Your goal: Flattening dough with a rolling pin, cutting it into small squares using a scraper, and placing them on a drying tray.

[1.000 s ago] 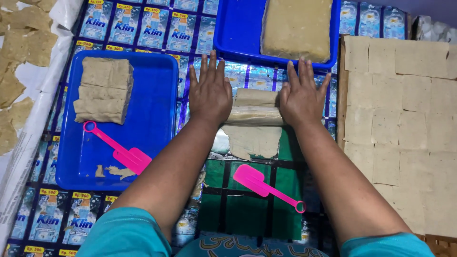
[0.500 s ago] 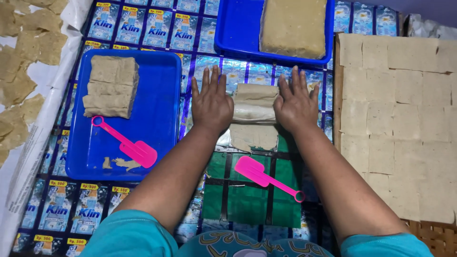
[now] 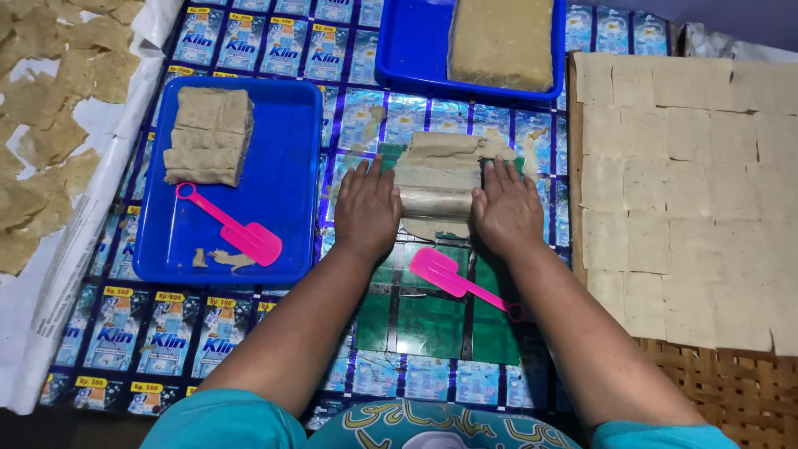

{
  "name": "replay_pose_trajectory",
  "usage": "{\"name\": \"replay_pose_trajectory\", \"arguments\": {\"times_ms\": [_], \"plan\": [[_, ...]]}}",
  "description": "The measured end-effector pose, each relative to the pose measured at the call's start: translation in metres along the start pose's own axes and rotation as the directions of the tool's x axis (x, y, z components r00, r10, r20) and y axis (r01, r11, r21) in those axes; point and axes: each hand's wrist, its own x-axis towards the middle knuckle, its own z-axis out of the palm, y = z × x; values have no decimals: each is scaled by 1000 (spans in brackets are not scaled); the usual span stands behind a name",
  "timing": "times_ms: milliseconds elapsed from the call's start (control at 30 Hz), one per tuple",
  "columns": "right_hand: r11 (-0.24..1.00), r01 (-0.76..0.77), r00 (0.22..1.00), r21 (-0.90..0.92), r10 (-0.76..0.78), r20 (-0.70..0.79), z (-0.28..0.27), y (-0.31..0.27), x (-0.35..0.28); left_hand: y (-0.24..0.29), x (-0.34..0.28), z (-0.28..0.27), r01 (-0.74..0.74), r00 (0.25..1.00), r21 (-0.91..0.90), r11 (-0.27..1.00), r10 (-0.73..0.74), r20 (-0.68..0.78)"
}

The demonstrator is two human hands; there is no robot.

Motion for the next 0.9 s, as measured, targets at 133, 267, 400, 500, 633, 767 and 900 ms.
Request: {"name": "replay_pose_trajectory", "arguments": {"times_ms": [133, 267, 400, 500, 633, 767, 900], "plan": [[999, 47, 991, -21, -50, -123, 4, -1, -20, -1, -21, 1, -22, 999, 11, 1000, 22, -25], [998, 67, 982, -16, -69, -179, 12, 0, -34, 0, -38, -1, -50, 998, -2, 999, 50, -47], [993, 116, 956, 0, -112, -271, 5, -9, -58, 6, -63, -18, -73, 997, -9, 997, 73, -19], [989, 146, 944, 16, -135, -303, -1, -17, -73, 15, -76, -34, -67, 998, -36, 997, 67, 1], [981, 192, 911, -25, -188, -366, 5, -15, -64, 10, -68, -26, -69, 997, -17, 998, 68, -27], [988, 146, 903, 42, -116, -413, 9, -16, -55, 2, -48, -6, -50, 998, -16, 999, 49, -37], [997, -26, 860, -77, -17, -511, 42, -1, -23, -4, -10, 14, 8, 986, -1, 1000, -8, -164]]}}
